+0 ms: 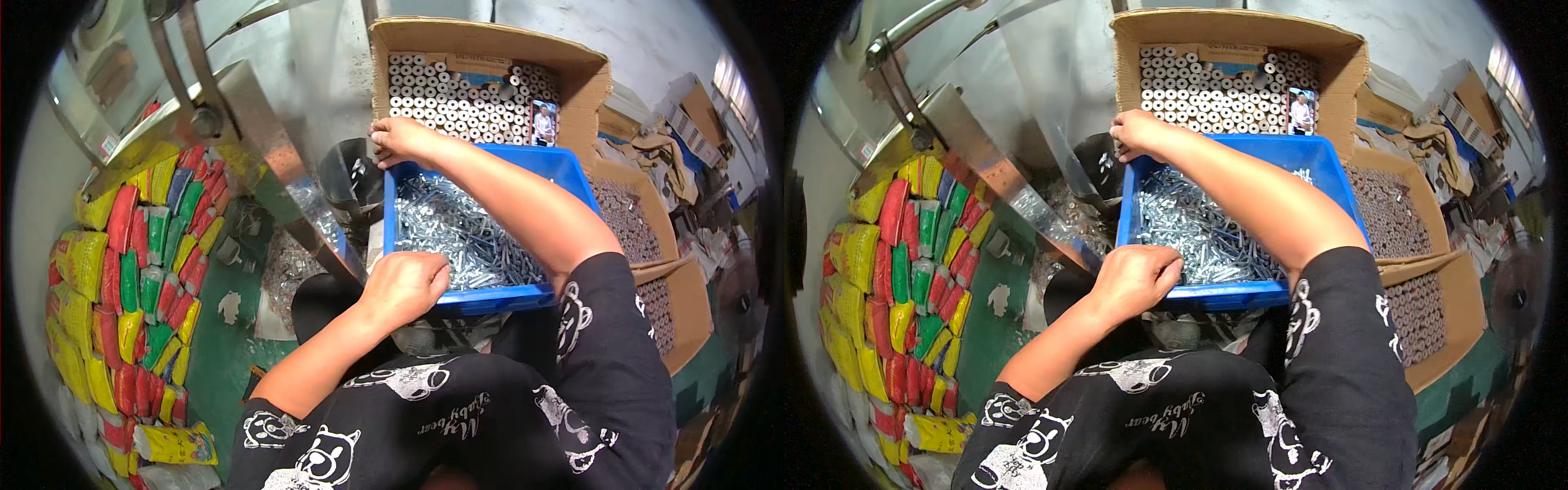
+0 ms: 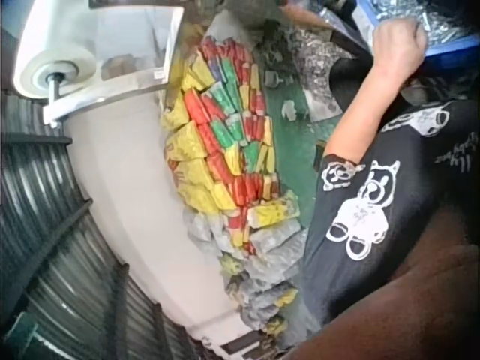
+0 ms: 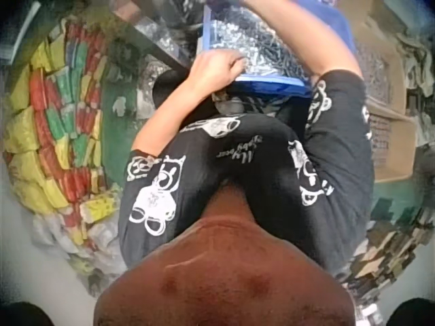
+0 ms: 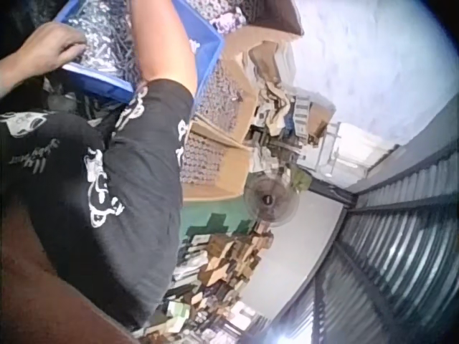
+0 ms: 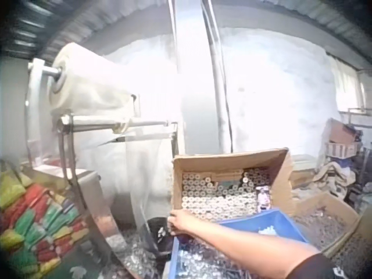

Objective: The person repeatedly sorts and packs components by hand, taking metal bolts from a blue plastic bin and placing them into cylindrical parts stored in cardboard boxes.

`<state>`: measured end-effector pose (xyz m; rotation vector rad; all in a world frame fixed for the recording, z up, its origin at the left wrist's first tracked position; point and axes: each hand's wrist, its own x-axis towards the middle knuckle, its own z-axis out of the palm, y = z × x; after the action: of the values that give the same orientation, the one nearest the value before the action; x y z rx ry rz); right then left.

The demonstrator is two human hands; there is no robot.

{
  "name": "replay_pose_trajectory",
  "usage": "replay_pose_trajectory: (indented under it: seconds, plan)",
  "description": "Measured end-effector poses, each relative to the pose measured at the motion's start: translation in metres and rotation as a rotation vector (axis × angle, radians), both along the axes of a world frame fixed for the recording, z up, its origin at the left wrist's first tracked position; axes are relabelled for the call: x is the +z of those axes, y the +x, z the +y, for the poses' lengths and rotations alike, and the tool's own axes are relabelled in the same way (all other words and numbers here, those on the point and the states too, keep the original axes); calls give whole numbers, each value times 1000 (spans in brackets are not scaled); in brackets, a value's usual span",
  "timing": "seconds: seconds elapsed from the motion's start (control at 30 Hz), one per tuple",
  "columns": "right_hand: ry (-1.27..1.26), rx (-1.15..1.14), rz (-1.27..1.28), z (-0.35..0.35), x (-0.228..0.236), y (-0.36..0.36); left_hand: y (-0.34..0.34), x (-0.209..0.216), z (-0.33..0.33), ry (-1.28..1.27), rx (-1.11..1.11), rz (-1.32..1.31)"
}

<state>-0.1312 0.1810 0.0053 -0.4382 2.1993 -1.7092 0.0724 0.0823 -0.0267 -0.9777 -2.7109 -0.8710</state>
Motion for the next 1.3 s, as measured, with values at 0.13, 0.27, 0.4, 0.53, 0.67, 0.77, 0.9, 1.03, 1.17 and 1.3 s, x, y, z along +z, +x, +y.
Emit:
replay_pose_trajectory:
  seconds: [0.13, 0.27, 0.4, 0.53, 0.67, 0.77, 0.9, 1.03, 1.17, 1.3]
  plan:
    - [-176, -84, 56, 89, 2, 45, -1, -1, -1, -26, 15, -1]
    - [56, -283, 178, 243, 1, 120, 1, 4, 5, 9, 59, 15]
    - [149, -841, 143, 399, -20, 217, -1, 1, 8, 37, 64, -31]
    - [607, -1049, -101, 491, -78, 316, -2, 2, 13, 24, 56, -97]
    - [1254, -803, -76, 552, -203, 359, 0, 7, 12, -49, 58, -124]
    - [1302, -649, -355, 556, -276, 359, 1, 24, 20, -231, 37, -195]
    - [1273, -593, -298, 510, -261, 358, -7, 67, 72, -312, -227, -192]
    - [1196, -583, -252, 480, -228, 345, -47, 94, 152, -399, -400, 67]
    - [1210, -463, -270, 484, -226, 336, -133, 81, 227, -343, -313, 285]
    - [1241, -472, -312, 495, -223, 341, -234, 50, 273, -412, -215, 519]
